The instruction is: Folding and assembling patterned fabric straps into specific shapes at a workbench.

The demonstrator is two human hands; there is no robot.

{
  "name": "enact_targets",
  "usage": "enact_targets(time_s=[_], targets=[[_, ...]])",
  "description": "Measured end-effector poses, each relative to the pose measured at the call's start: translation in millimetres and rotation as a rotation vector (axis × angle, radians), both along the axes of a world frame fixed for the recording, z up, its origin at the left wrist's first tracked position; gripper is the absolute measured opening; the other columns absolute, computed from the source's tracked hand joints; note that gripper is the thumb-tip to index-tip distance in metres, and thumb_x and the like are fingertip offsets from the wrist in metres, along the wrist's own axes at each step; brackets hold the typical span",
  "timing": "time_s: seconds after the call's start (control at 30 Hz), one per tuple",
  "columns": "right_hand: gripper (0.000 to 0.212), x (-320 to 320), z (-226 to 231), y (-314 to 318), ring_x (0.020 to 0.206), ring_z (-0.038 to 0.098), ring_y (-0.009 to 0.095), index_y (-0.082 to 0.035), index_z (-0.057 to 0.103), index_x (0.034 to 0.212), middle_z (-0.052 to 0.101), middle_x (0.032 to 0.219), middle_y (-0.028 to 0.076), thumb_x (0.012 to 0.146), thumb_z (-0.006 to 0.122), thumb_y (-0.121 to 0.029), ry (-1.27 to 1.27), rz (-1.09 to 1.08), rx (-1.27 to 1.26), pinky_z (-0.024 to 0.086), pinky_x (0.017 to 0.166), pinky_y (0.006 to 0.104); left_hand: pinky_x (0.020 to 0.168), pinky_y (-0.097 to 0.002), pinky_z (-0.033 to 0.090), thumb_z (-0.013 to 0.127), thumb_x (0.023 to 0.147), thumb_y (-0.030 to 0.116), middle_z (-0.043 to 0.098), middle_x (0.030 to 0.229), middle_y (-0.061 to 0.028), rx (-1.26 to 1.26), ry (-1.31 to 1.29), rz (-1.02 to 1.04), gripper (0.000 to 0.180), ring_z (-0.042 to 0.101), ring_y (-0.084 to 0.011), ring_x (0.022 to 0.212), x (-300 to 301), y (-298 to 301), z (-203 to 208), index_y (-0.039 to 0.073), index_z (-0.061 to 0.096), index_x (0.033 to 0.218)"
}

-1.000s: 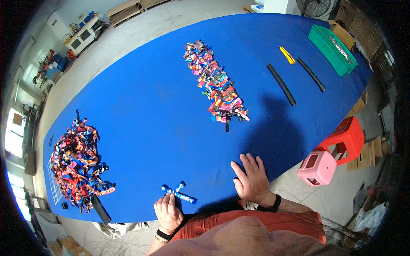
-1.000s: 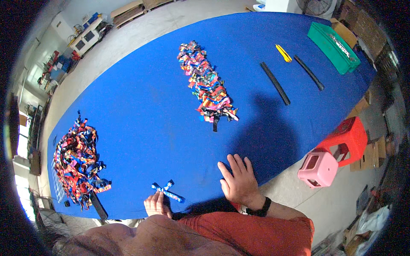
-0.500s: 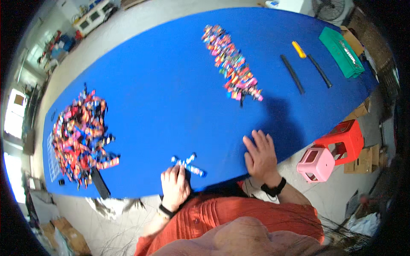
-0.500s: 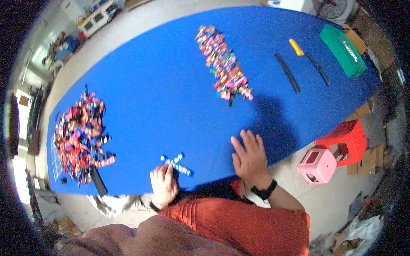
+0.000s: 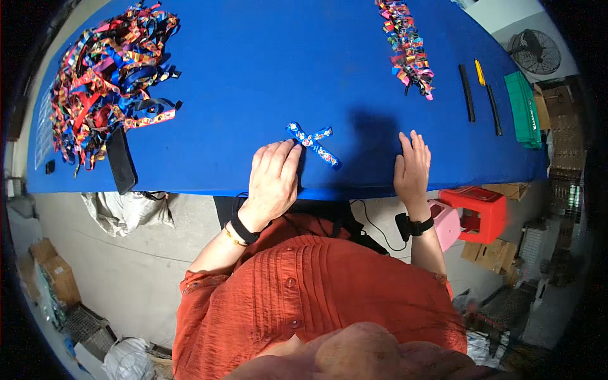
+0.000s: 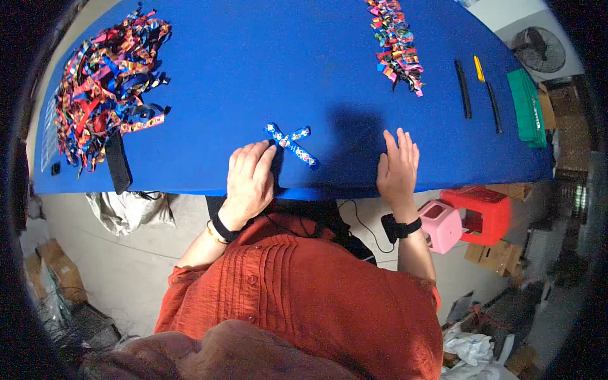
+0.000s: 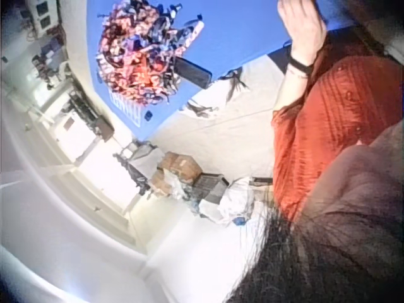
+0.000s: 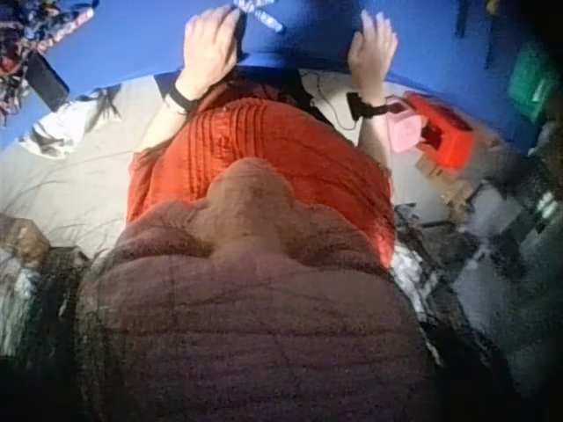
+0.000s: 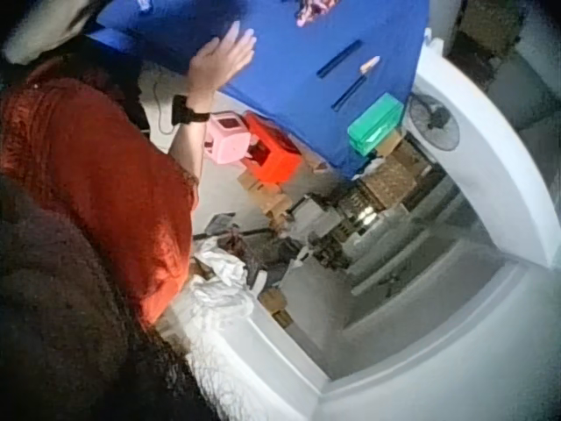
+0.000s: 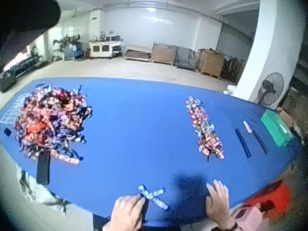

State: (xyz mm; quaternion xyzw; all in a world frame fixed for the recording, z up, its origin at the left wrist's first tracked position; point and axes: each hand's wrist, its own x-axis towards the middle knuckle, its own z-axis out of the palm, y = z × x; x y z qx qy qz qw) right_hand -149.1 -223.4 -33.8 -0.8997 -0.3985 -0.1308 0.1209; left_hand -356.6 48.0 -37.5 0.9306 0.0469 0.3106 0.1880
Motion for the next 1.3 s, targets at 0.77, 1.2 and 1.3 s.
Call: enact_targets(time_s=[0.77, 1.2, 1.3], targets=[[0.019, -22, 19, 147, 0.082, 0.068, 0.031, -0.007, 0.066, 0.088, 0.068, 0.089, 0.013, 0.086, 0.075, -0.024, 0.619, 0.138, 0.219, 0.054, 0.074, 0.0455, 0.09, -0.0439, 0.045, 0.069, 0.074, -0.003, 0.064, 0.111, -0.0135, -0.166, -0.046, 0.105, 0.043, 0.06, -0.0329, 0.103, -11, -8, 13, 0.003, 0.064, 0.116], [0.021, -22, 25, 152, 0.074, 0.068, 0.02, -0.004, 0.065, 0.085, 0.069, 0.077, 0.008, 0.086, 0.077, -0.021, 0.716, 0.225, 0.273, 0.054, 0.067, 0.0385, 0.088, -0.0425, 0.045, 0.067, 0.083, 0.002, 0.065, 0.105, -0.0135, -0.179, -0.006, 0.145, 0.031, 0.06, -0.0318, 0.098, 2, -12, 5, 0.002, 0.066, 0.114], [0.019, -34, 45, 154, 0.066, 0.066, 0.013, -0.003, 0.063, 0.085, 0.068, 0.071, 0.007, 0.089, 0.075, -0.017, 0.961, 0.177, 0.363, 0.052, 0.06, 0.0324, 0.09, -0.0435, 0.046, 0.068, 0.087, 0.008, 0.067, 0.108, -0.0158, -0.18, -0.036, 0.193, 0.031, 0.061, -0.033, 0.101, 5, -11, 11, 0.001, 0.065, 0.118]])
